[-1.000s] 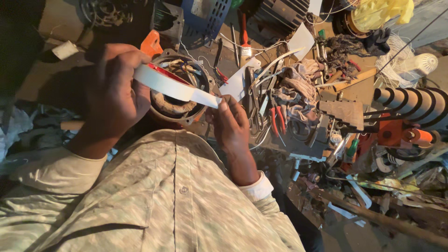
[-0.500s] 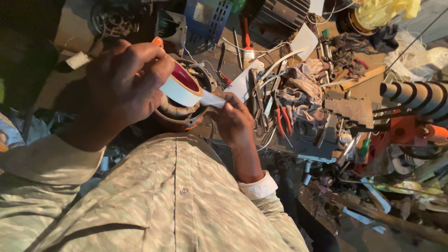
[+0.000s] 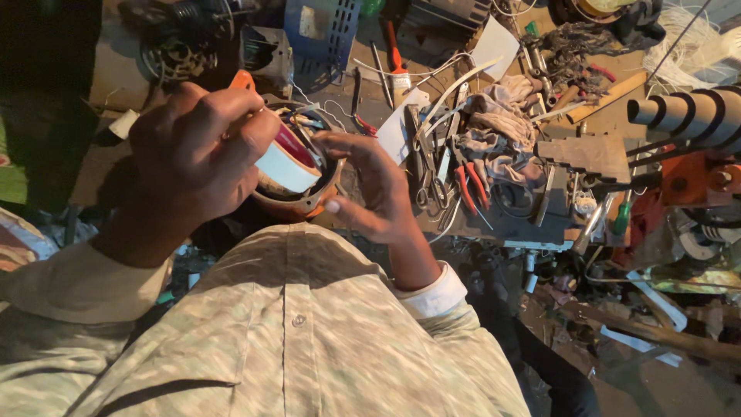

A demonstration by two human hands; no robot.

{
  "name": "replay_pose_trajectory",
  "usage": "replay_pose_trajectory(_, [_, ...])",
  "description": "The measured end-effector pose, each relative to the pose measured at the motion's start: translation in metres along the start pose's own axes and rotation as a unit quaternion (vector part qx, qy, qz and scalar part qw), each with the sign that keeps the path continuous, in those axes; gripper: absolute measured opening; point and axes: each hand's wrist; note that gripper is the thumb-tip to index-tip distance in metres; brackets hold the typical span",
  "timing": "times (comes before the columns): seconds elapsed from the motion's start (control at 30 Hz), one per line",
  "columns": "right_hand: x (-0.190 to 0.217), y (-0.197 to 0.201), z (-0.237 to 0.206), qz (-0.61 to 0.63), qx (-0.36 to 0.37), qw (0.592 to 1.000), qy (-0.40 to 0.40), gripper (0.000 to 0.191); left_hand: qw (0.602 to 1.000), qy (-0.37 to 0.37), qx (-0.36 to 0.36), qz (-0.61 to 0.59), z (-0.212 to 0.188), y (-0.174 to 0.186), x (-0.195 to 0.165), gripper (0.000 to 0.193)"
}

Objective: The person works on an electric motor housing at a cluttered workbench, using pliers to grip and adjust wires inside the housing. They then pull tape from a roll and wrap it around the wires, pressing the tape in place by hand.

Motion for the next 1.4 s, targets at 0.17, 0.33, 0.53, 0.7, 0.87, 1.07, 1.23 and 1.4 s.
replay_pose_trajectory(0.17, [0.003, -0.009, 0.004, -0.160, 0.017, 0.987, 0.032, 0.061, 1.000, 0.006, 0.008, 0.028, -0.009, 0.000, -0.003, 0.040])
replay_pose_trajectory(0.33, [-0.005, -0.009, 0.006, -0.155, 0.024, 0.987, 0.023, 0.058, 0.999, 0.025, 0.010, 0.022, -0.022, -0.005, -0.004, 0.037])
replay_pose_trajectory(0.53, [-0.023, -0.010, 0.001, 0.000, 0.021, 0.995, -0.095, 0.053, 0.998, 0.033, 0.012, 0.051, -0.034, -0.008, -0.004, 0.032])
replay_pose_trajectory(0.7, [-0.027, -0.012, 0.000, 0.044, -0.007, 0.996, -0.079, 0.045, 0.998, 0.038, 0.015, 0.056, -0.031, -0.007, -0.006, 0.028])
replay_pose_trajectory(0.87, [-0.024, -0.014, 0.003, 0.044, 0.002, 0.998, -0.051, 0.040, 0.998, 0.041, -0.014, 0.051, -0.026, -0.004, -0.006, 0.030])
replay_pose_trajectory(1.07, [-0.032, -0.017, -0.001, 0.093, -0.004, 0.991, -0.095, 0.037, 0.997, 0.070, -0.014, 0.039, -0.028, -0.006, -0.003, 0.040])
replay_pose_trajectory(1.23, [-0.036, -0.019, -0.004, 0.101, -0.013, 0.987, -0.124, 0.038, 0.995, 0.071, -0.028, 0.060, -0.033, -0.008, -0.002, 0.036])
replay_pose_trajectory(1.4, [-0.030, -0.020, -0.006, 0.054, -0.006, 0.992, -0.118, 0.029, 0.994, 0.043, -0.046, 0.086, -0.031, -0.008, 0.003, 0.025])
Point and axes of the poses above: each hand's wrist, its own z-axis towards the middle knuckle, its own y-axis out of the back of the hand, x = y × z, and after that the axes turned 9 degrees about -x, right-handed
